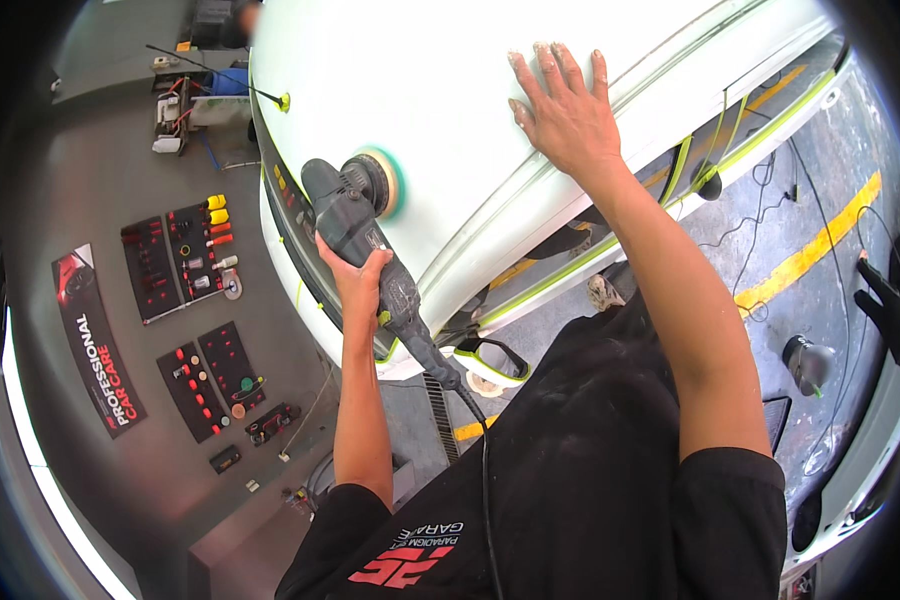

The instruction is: The person uses a rotary polisher to buff the hood of a white car. They move the polisher across the surface in overlapping passes, occasionally pausing to apply more compound from a yellow tub.

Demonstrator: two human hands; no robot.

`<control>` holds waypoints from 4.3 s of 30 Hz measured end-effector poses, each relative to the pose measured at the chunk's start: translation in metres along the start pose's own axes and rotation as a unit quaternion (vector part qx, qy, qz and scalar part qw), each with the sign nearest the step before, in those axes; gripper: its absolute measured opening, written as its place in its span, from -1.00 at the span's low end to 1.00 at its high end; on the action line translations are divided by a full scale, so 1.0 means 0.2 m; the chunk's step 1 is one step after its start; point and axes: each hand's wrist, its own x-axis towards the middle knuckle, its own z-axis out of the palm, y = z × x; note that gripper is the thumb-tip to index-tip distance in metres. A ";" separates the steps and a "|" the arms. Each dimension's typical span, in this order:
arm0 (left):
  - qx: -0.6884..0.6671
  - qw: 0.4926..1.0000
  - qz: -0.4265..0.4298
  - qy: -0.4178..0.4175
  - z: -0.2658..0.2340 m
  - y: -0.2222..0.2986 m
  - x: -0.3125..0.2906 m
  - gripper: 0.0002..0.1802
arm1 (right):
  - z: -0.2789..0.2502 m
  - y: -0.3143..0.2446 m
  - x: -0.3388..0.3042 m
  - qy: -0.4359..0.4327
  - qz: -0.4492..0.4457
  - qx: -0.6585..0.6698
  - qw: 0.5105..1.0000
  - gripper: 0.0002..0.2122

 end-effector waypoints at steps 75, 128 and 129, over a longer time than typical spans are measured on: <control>-0.009 0.999 0.035 -0.009 0.01 0.15 0.48 0.36 | 0.00 0.00 0.00 -0.018 0.003 0.009 1.000 -0.43; -0.103 0.980 -0.072 0.155 0.32 0.07 -0.26 0.30 | -0.36 1.26 1.02 -0.113 0.010 0.046 0.993 -0.60; -0.113 0.981 -0.065 0.143 0.32 0.11 -0.21 0.30 | -0.38 1.26 1.01 -0.093 0.025 0.059 0.994 -0.56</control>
